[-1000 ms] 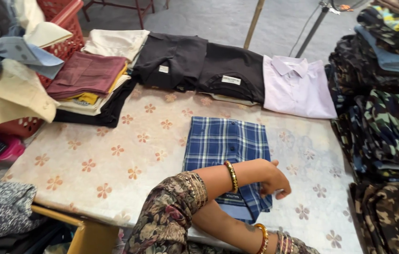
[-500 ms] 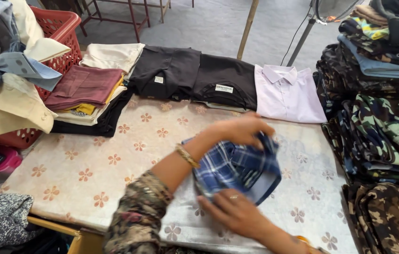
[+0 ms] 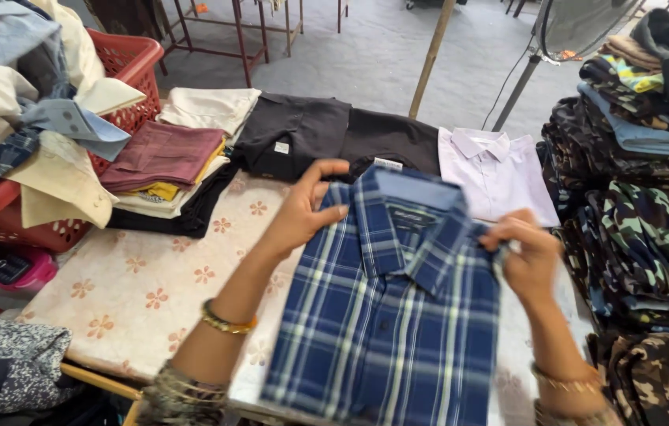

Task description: The person folds multiple shirts on a work table and arranges them in stacks.

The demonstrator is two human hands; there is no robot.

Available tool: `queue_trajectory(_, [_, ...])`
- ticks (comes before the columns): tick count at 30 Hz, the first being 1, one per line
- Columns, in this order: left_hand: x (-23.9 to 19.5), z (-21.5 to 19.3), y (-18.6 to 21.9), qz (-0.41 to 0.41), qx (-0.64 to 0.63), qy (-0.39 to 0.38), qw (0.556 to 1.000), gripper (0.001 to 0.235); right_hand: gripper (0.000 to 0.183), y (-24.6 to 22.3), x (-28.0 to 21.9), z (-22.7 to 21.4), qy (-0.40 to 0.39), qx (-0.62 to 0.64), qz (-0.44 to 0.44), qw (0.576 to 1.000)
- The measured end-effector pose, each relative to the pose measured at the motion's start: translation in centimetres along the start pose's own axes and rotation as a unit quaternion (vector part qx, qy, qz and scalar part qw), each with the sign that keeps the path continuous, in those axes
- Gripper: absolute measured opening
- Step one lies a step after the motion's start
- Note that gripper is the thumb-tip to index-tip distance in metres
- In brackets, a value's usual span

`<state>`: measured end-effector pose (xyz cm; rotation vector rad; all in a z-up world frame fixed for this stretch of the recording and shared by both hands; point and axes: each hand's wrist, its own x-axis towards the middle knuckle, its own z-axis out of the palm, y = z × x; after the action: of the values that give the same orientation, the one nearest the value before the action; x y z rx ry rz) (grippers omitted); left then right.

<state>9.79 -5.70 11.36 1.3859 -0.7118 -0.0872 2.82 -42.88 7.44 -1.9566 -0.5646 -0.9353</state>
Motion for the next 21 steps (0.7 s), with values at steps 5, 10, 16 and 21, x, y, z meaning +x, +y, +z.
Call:
queue_trajectory(5, [1.4,-2.6,-16.4,-0.150,0.124,0.129,0.972,0.059,0.047,13.5,-1.8,7.1,-0.074,-0.063,0.097,0.991])
queue_trajectory(10, [1.5,-3.9,-24.0,-0.153,0.326,0.239,0.902,0.049,0.048,16.2,-4.6,9.6,-0.087,0.011,0.263,0.961])
queue_trajectory(16, [1.7,-2.7,-22.8,-0.114,0.333,0.259,0.899,0.032,0.042,13.1,-5.9,10.6,0.010,0.010,0.421,0.907])
queue_trajectory(21, [1.4,-1.1,-16.6,-0.170,0.356,0.222,0.892,0.040,0.057,13.4,-5.8,10.3,-0.045,-0.069,0.384,0.920])
